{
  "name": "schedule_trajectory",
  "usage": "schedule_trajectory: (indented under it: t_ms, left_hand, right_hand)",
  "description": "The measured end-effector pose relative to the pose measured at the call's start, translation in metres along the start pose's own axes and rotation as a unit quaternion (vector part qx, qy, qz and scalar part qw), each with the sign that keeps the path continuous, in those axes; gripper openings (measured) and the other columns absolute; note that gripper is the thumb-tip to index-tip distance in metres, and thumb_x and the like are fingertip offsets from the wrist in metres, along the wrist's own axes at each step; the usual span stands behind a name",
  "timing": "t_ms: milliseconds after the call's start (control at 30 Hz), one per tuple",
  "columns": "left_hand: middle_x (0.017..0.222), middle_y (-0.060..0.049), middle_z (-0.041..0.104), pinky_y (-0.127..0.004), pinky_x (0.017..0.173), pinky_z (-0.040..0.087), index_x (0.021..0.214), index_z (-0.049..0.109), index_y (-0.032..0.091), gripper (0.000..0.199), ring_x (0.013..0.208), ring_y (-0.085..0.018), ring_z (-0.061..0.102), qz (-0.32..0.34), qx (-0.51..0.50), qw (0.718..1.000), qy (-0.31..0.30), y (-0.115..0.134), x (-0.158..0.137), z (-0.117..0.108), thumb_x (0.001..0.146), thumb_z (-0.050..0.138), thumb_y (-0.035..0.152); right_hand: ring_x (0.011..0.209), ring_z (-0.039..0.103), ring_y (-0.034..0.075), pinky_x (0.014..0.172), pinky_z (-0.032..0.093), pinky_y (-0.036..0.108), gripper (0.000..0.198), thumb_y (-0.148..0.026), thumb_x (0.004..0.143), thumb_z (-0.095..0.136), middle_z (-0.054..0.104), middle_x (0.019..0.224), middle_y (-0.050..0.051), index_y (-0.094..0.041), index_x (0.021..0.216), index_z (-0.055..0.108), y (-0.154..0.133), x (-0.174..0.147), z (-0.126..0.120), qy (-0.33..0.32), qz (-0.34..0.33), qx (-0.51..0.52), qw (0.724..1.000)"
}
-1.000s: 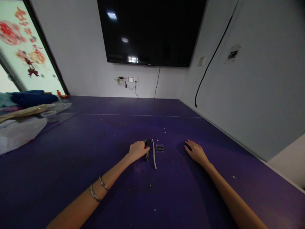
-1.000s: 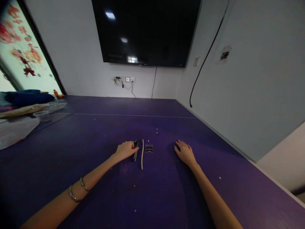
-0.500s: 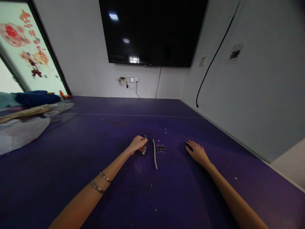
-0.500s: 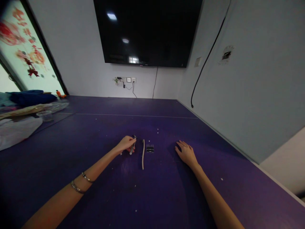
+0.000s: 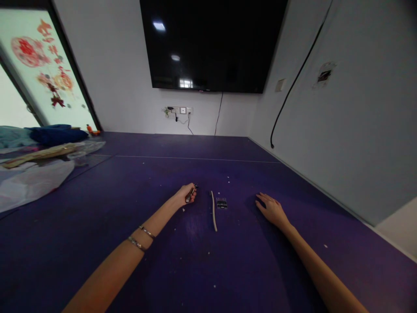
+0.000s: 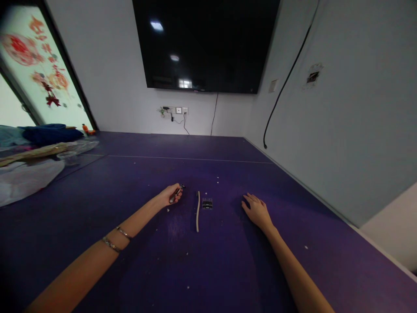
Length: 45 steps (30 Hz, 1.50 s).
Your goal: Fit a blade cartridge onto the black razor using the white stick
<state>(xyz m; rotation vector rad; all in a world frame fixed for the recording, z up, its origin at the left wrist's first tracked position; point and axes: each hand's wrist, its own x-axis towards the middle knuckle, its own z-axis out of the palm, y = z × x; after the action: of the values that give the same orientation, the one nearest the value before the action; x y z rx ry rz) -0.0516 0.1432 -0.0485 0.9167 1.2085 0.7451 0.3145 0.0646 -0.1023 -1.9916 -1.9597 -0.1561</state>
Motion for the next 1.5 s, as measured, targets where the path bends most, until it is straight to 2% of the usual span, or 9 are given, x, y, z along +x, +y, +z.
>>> schedule_trajectory:
  t_ms: [133, 333, 567, 967, 1200, 1367, 1500]
  left_hand:
    - [0.043, 0.004, 0.04, -0.013, 0.026, 0.022, 0.062, 0.038, 0.018, 0.018, 0.028, -0.005, 0.03, -0.058, -0.05, 0.996, -0.04, 0.0, 0.008, -0.003, 0.079, 0.036, 0.022]
    - [0.042, 0.008, 0.03, -0.012, 0.025, 0.017, 0.068, 0.043, 0.016, 0.028, 0.026, -0.004, 0.024, -0.096, -0.106, 0.988, -0.065, -0.002, 0.014, -0.005, 0.087, 0.031, 0.034]
    - [0.042, 0.009, 0.027, -0.01, 0.026, 0.012, 0.063, 0.036, 0.019, 0.037, 0.026, -0.003, 0.021, -0.1, -0.149, 0.982, -0.066, -0.003, 0.011, -0.001, 0.093, 0.026, 0.039]
    - [0.042, 0.01, 0.022, -0.012, 0.027, 0.009, 0.061, 0.033, 0.02, 0.037, 0.026, -0.003, 0.017, -0.099, -0.162, 0.98, -0.065, -0.008, 0.008, 0.005, 0.094, 0.023, 0.033]
    - [0.041, 0.01, 0.024, -0.013, 0.027, 0.01, 0.062, 0.035, 0.02, 0.034, 0.024, -0.003, 0.018, -0.064, -0.13, 0.988, -0.06, -0.005, 0.004, 0.005, 0.092, 0.025, 0.033]
    - [0.042, 0.009, 0.033, -0.015, 0.027, 0.018, 0.072, 0.047, 0.017, 0.028, 0.026, -0.005, 0.025, 0.023, -0.108, 0.992, -0.066, 0.004, -0.007, 0.009, 0.087, 0.031, 0.035]
    - [0.047, 0.007, 0.041, -0.016, 0.03, 0.031, 0.085, 0.052, 0.016, 0.019, 0.03, -0.006, 0.034, 0.094, -0.084, 0.991, -0.053, 0.01, -0.015, 0.014, 0.084, 0.035, 0.025]
  right_hand:
    - [0.125, 0.041, 0.025, 0.101, 0.03, 0.043, 0.048, -0.042, 0.087, 0.034, 0.05, 0.133, 0.01, -0.017, 0.122, 0.055, 0.001, 0.0, 0.001, -0.001, 0.001, -0.002, 1.0]
    - [0.124, 0.041, 0.025, 0.101, 0.03, 0.045, 0.048, -0.043, 0.087, 0.035, 0.05, 0.132, 0.011, -0.017, 0.123, 0.054, 0.004, 0.001, 0.004, 0.001, -0.003, 0.001, 1.0]
    - [0.125, 0.041, 0.026, 0.101, 0.03, 0.045, 0.048, -0.043, 0.087, 0.035, 0.05, 0.132, 0.011, -0.018, 0.123, 0.054, 0.005, 0.002, 0.005, 0.0, -0.003, 0.002, 1.0]
    - [0.124, 0.041, 0.025, 0.101, 0.03, 0.045, 0.048, -0.043, 0.087, 0.034, 0.05, 0.132, 0.011, -0.017, 0.122, 0.055, 0.003, 0.001, 0.004, 0.002, 0.002, 0.004, 1.0]
    - [0.124, 0.041, 0.025, 0.101, 0.03, 0.045, 0.048, -0.043, 0.087, 0.035, 0.05, 0.132, 0.011, -0.018, 0.122, 0.054, 0.003, 0.001, 0.003, -0.003, 0.002, 0.007, 1.0]
    - [0.125, 0.041, 0.026, 0.101, 0.03, 0.046, 0.048, -0.043, 0.087, 0.035, 0.05, 0.132, 0.011, -0.018, 0.123, 0.054, 0.002, 0.001, 0.002, -0.006, 0.006, 0.009, 1.0]
    - [0.125, 0.04, 0.025, 0.102, 0.029, 0.045, 0.048, -0.042, 0.087, 0.034, 0.049, 0.133, 0.011, -0.017, 0.123, 0.054, -0.001, -0.001, -0.002, -0.009, 0.008, 0.008, 1.0]
